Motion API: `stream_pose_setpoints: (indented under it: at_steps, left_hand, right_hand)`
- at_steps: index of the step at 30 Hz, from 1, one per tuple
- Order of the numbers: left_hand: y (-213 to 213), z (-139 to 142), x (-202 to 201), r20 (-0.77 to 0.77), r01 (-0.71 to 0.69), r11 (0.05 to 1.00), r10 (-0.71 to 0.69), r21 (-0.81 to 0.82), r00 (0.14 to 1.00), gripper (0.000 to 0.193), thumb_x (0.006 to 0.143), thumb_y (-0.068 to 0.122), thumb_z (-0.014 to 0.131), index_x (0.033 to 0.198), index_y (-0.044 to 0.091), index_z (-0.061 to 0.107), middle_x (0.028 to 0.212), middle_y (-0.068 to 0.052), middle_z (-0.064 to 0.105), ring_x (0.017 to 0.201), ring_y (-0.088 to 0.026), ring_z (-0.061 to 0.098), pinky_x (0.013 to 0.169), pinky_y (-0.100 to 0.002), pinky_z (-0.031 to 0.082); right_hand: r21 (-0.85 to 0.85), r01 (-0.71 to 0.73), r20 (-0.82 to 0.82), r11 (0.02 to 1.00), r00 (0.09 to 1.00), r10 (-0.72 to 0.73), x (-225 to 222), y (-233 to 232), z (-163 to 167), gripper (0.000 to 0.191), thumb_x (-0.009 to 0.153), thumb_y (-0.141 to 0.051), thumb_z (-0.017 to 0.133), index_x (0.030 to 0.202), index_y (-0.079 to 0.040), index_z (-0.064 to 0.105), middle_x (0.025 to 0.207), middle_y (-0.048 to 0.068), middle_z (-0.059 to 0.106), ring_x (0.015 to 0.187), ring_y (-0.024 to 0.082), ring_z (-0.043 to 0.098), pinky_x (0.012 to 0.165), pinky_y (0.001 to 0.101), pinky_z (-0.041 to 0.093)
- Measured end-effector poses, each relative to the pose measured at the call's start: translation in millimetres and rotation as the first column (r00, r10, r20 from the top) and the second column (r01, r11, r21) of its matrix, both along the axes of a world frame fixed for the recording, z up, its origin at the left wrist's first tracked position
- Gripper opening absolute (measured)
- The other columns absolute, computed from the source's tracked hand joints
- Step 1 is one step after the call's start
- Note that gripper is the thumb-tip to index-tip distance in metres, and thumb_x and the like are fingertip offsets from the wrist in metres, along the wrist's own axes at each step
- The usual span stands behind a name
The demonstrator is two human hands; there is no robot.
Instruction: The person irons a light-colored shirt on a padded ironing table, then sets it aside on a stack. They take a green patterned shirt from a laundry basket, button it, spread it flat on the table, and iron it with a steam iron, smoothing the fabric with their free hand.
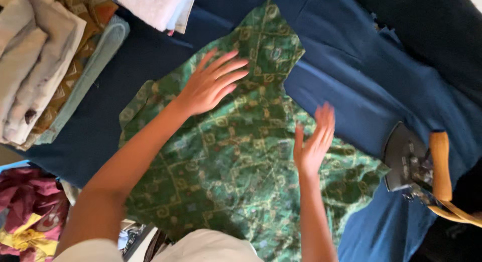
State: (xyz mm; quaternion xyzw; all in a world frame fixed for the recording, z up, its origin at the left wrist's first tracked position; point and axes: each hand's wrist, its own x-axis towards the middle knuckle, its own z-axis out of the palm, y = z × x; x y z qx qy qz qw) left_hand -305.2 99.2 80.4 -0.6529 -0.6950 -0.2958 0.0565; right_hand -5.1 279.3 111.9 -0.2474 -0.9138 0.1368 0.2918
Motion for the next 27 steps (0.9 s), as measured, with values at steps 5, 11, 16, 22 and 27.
stream_pose_setpoints:
  at_steps: [5,11,16,22,27]
  left_hand:
    - [-115,-13,19,0.006,-0.528,0.833,0.536,-0.163,0.844,0.061,0.091,0.037,0.079,0.148,0.023,0.061,0.165,-0.024,0.034,0.151,-0.05,0.028,0.119,-0.067,0.024]
    - [-132,-32,-9,0.028,-0.662,0.704,0.69,-0.256,0.723,0.079,0.1,0.053,0.071,0.166,0.022,0.041,0.166,-0.03,0.026,0.15,-0.049,0.023,0.108,-0.077,0.022]
    - [-169,-27,17,0.107,-0.725,0.651,0.756,-0.225,0.645,0.078,0.103,0.06,0.07,0.158,0.012,0.045,0.161,-0.023,0.042,0.147,-0.043,0.038,0.109,-0.068,0.034]
    - [-283,-35,99,-0.011,-0.793,0.568,0.811,-0.222,0.584,0.078,0.098,0.064,0.081,0.136,0.0,0.058,0.13,-0.026,0.059,0.121,-0.047,0.054,0.099,-0.056,0.045]
    - [-329,-60,113,-0.022,-0.665,0.647,0.711,-0.372,0.703,0.042,0.107,0.036,0.075,0.113,-0.001,0.057,0.111,-0.025,0.062,0.111,-0.049,0.058,0.09,-0.058,0.046]
  right_hand:
    - [0.022,0.264,0.369,0.964,0.894,-0.253,166,-60,-34,0.06,0.096,-0.026,0.072,0.15,-0.018,0.049,0.159,0.014,0.047,0.149,0.045,0.041,0.119,0.0544,0.039]
    - [0.003,0.743,0.448,0.669,0.598,-0.665,278,-81,-57,0.063,0.101,-0.047,0.062,0.156,-0.023,0.043,0.165,0.015,0.034,0.147,0.047,0.032,0.1,0.0721,0.036]
    - [-0.031,0.861,0.479,0.508,0.459,-0.748,319,-122,-47,0.069,0.1,-0.056,0.06,0.156,-0.022,0.041,0.157,0.01,0.047,0.143,0.041,0.042,0.105,0.0657,0.04]
    - [0.066,0.765,0.398,0.641,0.568,-0.72,358,-180,-46,0.063,0.089,-0.057,0.078,0.122,-0.006,0.061,0.119,0.021,0.064,0.112,0.046,0.057,0.089,0.0554,0.048]
    - [-0.185,0.677,0.314,0.712,0.727,-0.61,379,-186,-50,0.039,0.092,-0.036,0.082,0.108,-0.003,0.07,0.095,0.017,0.069,0.089,0.04,0.064,0.076,0.0478,0.049]
